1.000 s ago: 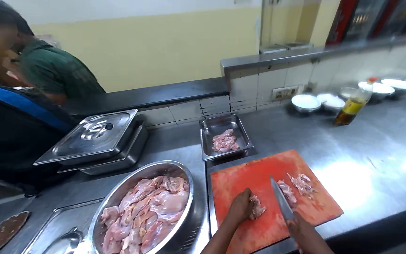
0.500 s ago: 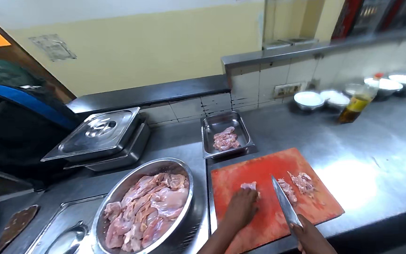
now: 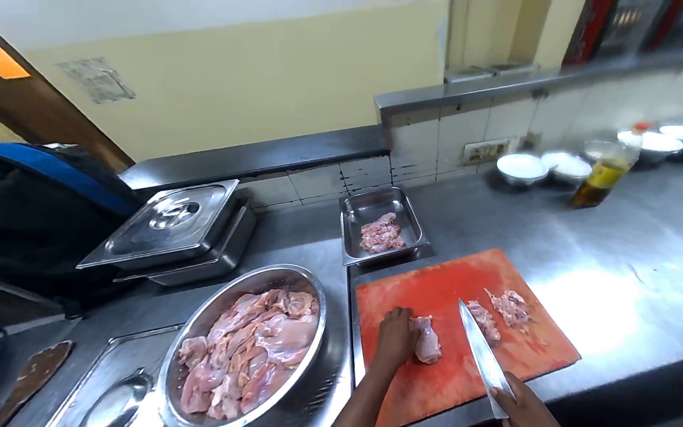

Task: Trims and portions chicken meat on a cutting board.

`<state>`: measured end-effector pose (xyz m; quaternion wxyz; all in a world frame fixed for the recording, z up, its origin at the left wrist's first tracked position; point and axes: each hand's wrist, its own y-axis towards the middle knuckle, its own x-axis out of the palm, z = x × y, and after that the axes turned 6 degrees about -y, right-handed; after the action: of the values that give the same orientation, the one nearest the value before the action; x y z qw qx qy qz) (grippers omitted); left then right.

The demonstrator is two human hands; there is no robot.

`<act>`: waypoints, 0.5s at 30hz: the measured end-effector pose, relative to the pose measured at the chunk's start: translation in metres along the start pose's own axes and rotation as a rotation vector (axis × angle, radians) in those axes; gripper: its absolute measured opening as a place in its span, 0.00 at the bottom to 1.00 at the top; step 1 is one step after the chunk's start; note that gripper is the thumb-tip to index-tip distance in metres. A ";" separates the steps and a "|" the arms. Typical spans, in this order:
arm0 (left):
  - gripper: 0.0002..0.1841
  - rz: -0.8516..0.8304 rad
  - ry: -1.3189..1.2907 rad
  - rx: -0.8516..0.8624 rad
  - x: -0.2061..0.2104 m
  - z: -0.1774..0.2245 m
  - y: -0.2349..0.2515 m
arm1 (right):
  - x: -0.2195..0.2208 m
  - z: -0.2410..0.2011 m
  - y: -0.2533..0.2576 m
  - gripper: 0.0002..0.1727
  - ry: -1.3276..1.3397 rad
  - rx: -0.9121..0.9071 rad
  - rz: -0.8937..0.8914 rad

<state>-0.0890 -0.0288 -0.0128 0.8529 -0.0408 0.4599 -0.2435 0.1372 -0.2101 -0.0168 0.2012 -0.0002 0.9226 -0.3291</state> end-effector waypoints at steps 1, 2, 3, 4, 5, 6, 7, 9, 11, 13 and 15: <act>0.28 -0.018 0.012 0.014 0.003 -0.002 0.006 | 0.000 0.002 0.000 0.19 0.001 -0.002 0.002; 0.26 -0.035 0.024 0.038 0.007 -0.002 0.011 | 0.001 0.006 0.000 0.19 0.000 -0.001 0.004; 0.24 -0.040 0.038 0.053 0.009 -0.002 0.016 | 0.002 0.009 0.000 0.20 -0.003 0.002 0.005; 0.21 -0.038 0.048 0.053 0.011 -0.001 0.021 | 0.002 0.011 0.000 0.20 0.000 0.007 0.003; 0.21 -0.034 0.047 0.040 0.012 -0.001 0.026 | 0.002 0.013 -0.001 0.20 0.003 0.012 0.002; 0.22 -0.036 0.031 0.015 0.012 0.000 0.030 | 0.003 0.014 -0.002 0.20 0.007 0.012 0.001; 0.22 -0.043 0.011 -0.012 0.010 0.001 0.033 | 0.003 0.015 -0.003 0.21 0.013 0.008 0.002; 0.23 -0.054 -0.020 -0.026 0.007 0.001 0.036 | 0.003 0.015 -0.006 0.22 0.030 -0.005 0.007; 0.25 -0.048 -0.005 0.018 0.010 0.002 0.032 | 0.002 0.015 -0.007 0.22 0.038 -0.003 0.008; 0.34 -0.098 0.079 0.025 0.013 0.008 0.021 | 0.003 0.016 -0.007 0.22 0.050 0.005 0.005; 0.47 -0.190 0.187 0.039 0.020 0.018 0.005 | 0.004 0.018 -0.006 0.22 0.057 0.007 0.002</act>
<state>-0.0635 -0.0366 -0.0187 0.7800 -0.0444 0.5269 -0.3347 0.1391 -0.2264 -0.0271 0.1752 0.0109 0.9267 -0.3322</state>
